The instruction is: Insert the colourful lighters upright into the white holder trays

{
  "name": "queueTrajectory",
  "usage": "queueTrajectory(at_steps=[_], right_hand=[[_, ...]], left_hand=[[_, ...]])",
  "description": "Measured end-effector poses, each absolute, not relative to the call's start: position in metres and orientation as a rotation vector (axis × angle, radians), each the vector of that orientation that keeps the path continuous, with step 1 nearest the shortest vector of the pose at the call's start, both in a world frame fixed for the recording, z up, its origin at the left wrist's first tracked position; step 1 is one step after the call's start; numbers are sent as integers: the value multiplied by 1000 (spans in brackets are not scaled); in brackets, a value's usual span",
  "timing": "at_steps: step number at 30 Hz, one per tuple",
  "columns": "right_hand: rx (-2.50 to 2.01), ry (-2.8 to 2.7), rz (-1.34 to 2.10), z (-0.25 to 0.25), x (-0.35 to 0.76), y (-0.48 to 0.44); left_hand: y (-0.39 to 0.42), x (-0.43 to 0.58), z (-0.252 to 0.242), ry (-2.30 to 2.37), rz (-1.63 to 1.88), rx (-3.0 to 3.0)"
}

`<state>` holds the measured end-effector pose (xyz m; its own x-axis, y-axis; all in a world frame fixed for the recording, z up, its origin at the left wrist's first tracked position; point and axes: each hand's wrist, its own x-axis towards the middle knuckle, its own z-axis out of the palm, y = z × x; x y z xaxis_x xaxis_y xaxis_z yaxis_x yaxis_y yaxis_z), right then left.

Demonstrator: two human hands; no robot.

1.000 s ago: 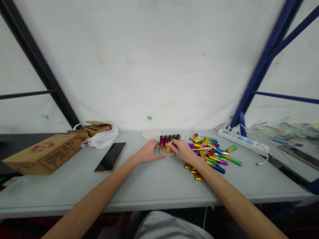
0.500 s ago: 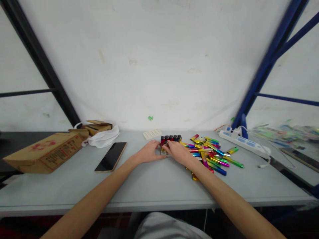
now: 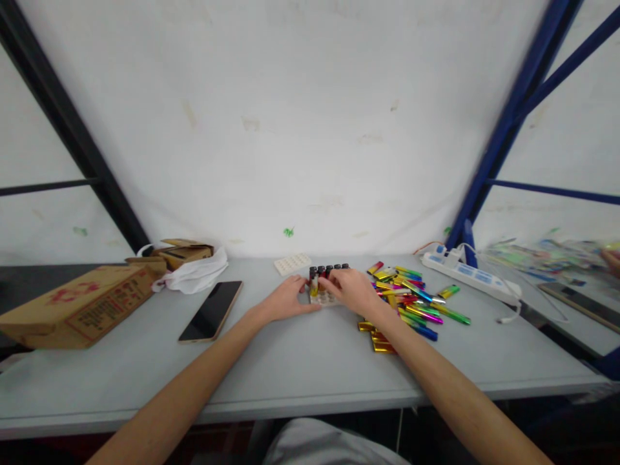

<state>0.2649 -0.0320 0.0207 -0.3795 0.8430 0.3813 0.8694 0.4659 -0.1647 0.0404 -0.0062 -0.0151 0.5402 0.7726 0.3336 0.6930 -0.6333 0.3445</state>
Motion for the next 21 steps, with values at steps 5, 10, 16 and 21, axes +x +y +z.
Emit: queueTrajectory(at_steps=[5,10,16,21], right_hand=[[-1535,-2193,-66,24,334,-10],[-1427,-2414,183,15,370,2],[-1533,-2410,184,14,365,2],[-1537,-2408,168,11,364,0]], left_hand=[[-6,38,-14,1246,661,2579],[-4,37,-15,1242,639,2587],[-3,36,-14,1233,622,2589],[-4,36,-12,1218,614,2594]])
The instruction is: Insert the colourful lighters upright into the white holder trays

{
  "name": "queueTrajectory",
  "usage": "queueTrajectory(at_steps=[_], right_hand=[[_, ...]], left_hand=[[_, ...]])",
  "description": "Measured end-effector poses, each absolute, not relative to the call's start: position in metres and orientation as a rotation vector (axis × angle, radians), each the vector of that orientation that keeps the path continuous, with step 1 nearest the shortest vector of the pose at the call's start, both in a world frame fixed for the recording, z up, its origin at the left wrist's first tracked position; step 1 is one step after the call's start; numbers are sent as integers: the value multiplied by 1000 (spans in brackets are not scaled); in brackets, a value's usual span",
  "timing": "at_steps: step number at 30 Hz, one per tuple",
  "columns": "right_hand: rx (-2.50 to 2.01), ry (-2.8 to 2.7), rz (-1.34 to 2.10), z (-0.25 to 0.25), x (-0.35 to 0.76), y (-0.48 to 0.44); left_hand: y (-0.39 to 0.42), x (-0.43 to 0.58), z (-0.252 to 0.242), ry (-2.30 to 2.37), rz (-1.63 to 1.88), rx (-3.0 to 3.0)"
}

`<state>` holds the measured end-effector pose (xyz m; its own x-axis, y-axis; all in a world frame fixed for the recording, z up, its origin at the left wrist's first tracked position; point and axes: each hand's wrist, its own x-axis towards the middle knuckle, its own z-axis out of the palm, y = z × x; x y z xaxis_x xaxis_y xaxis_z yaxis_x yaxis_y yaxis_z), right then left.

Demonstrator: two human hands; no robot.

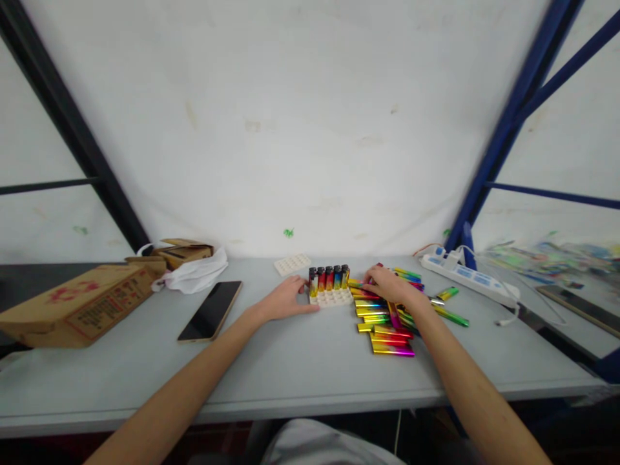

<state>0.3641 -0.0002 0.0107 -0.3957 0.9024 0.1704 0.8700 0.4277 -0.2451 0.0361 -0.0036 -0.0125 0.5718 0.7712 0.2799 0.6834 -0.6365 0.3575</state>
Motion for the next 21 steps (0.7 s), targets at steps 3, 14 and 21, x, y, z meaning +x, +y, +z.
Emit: queueTrajectory(at_steps=[3,14,21], right_hand=[[-1579,-2308,138,8,366,1],[-1225,-1727,383,20,351,3],[-922,-1585,889,27,314,-17]], left_hand=[[-4,36,-12,1215,624,2595],[-2,34,-16,1222,650,2582],[-3,35,-18,1212,660,2576]])
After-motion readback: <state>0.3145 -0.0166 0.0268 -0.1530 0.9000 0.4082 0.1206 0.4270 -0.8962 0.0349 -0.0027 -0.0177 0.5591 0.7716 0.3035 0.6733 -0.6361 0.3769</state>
